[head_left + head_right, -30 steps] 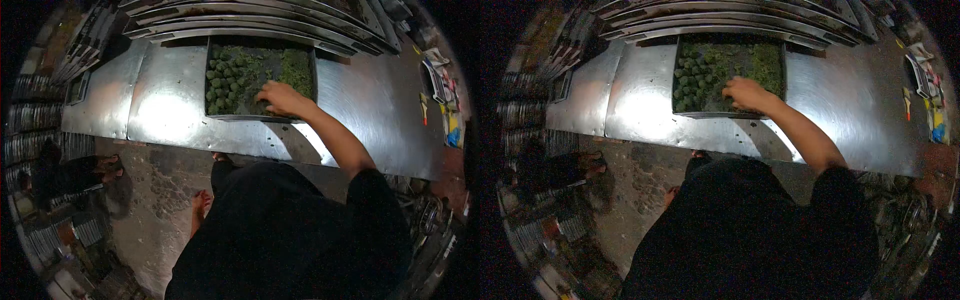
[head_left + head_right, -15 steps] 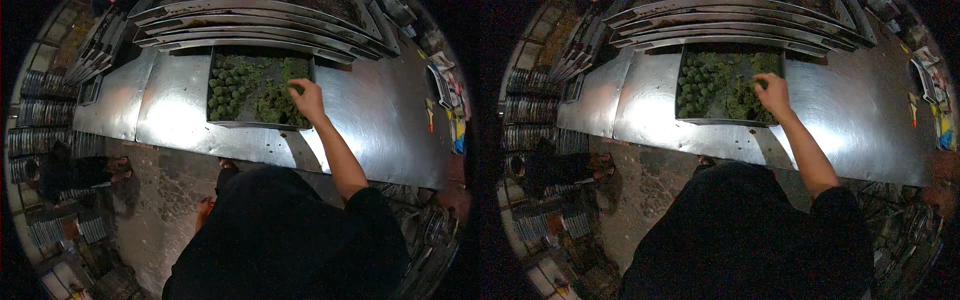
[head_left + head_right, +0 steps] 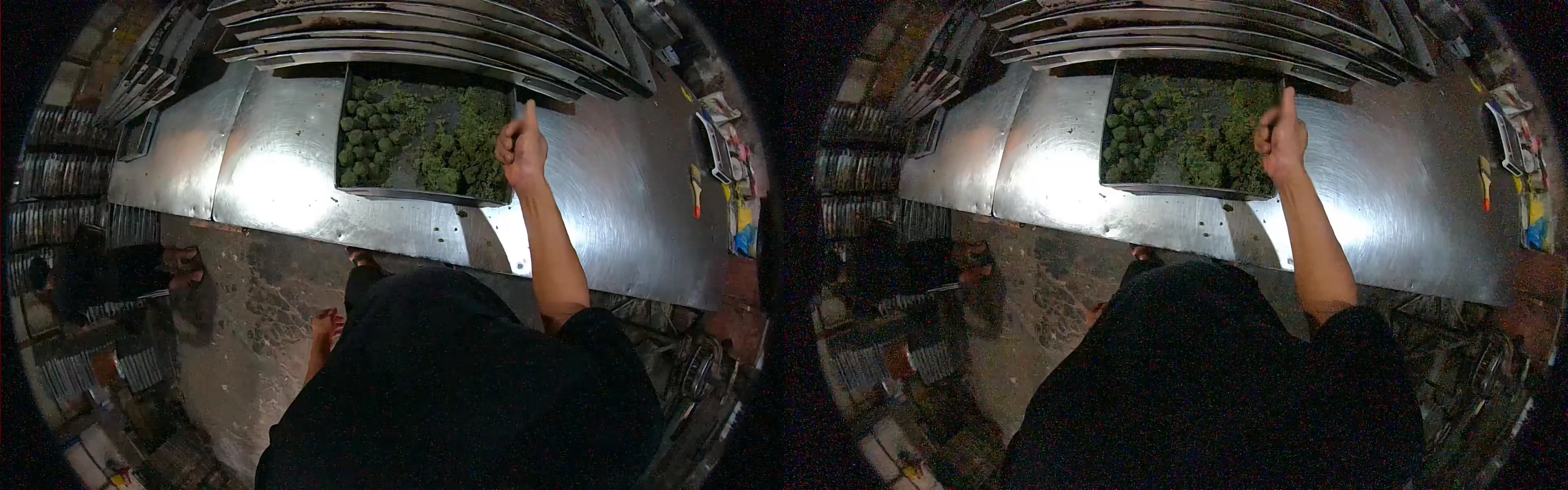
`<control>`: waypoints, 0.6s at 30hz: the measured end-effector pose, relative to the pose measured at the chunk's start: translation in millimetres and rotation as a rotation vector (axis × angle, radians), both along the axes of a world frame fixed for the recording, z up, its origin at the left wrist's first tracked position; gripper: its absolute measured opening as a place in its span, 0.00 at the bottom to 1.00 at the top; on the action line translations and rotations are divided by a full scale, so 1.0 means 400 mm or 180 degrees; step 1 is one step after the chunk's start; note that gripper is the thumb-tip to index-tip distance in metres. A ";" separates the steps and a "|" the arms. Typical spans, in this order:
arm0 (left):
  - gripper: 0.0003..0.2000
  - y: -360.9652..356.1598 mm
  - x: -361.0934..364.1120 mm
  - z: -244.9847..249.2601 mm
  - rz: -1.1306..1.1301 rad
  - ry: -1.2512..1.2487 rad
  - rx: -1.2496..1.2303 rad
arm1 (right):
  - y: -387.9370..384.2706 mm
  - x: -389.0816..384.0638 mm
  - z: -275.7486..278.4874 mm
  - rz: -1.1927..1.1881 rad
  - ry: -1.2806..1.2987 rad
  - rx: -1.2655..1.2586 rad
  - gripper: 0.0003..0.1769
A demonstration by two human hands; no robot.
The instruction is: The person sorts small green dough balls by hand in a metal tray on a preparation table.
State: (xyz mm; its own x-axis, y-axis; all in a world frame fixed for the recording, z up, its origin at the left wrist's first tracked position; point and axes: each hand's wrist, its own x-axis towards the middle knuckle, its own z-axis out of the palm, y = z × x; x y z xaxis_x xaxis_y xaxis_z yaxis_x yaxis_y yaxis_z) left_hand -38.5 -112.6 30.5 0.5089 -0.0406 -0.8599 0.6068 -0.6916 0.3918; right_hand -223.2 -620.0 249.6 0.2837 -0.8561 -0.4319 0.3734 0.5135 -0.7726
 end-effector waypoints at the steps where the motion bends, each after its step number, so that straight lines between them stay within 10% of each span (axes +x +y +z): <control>1: 0.14 0.001 0.009 -0.008 -0.0015 0.0164 -0.0007 | 0.012 0.005 -0.013 0.0006 0.0023 -0.0009 0.30; 4: 0.14 0.009 0.026 -0.019 -0.1049 -0.0190 0.0226 | 0.030 0.008 -0.044 -0.0121 0.0314 -0.0611 0.30; 18: 0.18 0.069 0.041 -0.060 -0.0964 -0.0319 0.0112 | 0.056 -0.012 -0.068 0.1351 0.2899 -0.2172 0.18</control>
State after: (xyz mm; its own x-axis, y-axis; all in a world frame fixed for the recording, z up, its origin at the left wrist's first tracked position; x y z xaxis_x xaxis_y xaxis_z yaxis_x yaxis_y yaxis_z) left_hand -22.2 -85.1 6.3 0.5605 -0.1744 -0.8096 0.3309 -0.8490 0.4120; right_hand -228.2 -597.4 222.3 0.4243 -0.8981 -0.1158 -0.5463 -0.1519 -0.8237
